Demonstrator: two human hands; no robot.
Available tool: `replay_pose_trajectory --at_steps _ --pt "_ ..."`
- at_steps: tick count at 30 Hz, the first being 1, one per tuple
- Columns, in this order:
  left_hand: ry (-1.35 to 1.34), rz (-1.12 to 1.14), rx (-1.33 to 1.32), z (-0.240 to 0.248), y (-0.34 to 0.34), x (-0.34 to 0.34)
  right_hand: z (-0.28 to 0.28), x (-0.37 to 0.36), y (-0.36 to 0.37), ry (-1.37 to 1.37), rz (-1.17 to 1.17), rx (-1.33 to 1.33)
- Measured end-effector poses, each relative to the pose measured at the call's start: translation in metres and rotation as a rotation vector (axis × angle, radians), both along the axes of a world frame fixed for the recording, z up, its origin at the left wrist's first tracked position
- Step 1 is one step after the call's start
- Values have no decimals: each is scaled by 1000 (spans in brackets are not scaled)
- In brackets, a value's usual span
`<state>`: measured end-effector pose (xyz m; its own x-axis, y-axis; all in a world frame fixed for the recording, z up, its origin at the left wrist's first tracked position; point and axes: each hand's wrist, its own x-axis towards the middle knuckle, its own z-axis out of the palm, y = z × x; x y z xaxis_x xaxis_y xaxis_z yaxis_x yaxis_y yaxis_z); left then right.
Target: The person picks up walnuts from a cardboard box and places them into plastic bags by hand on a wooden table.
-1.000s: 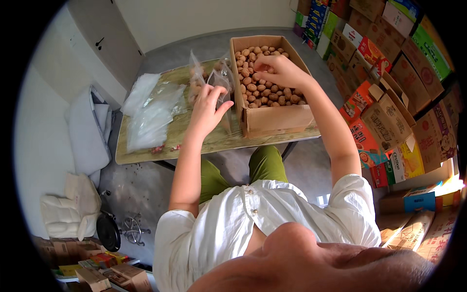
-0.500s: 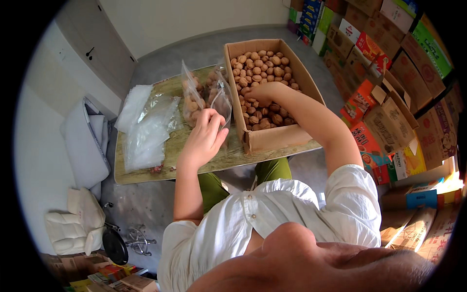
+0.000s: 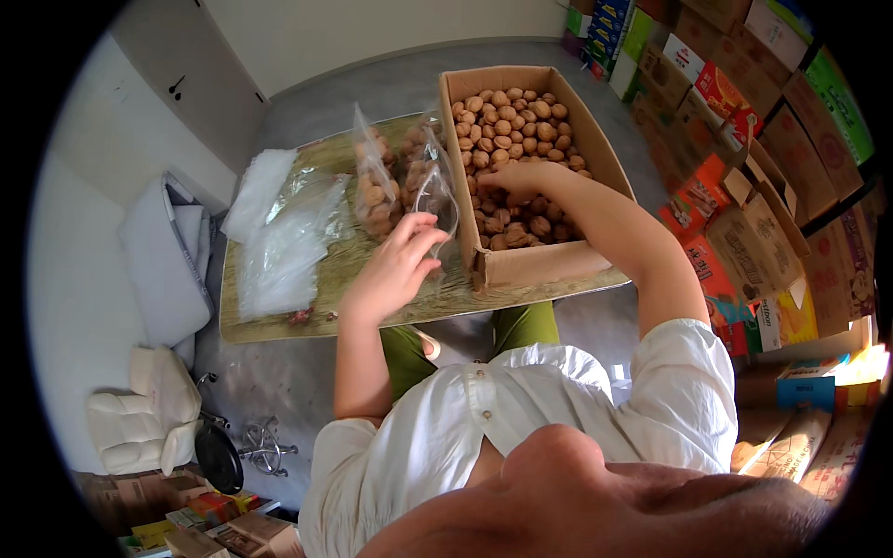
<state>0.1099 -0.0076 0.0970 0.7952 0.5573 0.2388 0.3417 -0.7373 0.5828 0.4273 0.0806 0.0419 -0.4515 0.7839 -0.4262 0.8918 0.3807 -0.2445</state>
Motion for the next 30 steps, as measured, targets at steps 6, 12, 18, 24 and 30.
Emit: replay_pose_trajectory --at_steps 6,12,18,24,30 --pt "-107 184 164 5 -4 12 44 -5 -7 375 -69 540" --pt "-161 237 213 -1 4 21 103 -63 -38 1113 -138 349" --pt "-179 237 187 2 -2 30 90 -103 -40 1085 113 497" --pt "-218 273 232 -4 -3 22 79 -101 -49 827 198 407" --pt "-254 308 254 -13 -4 23 80 -91 -51 823 280 354"
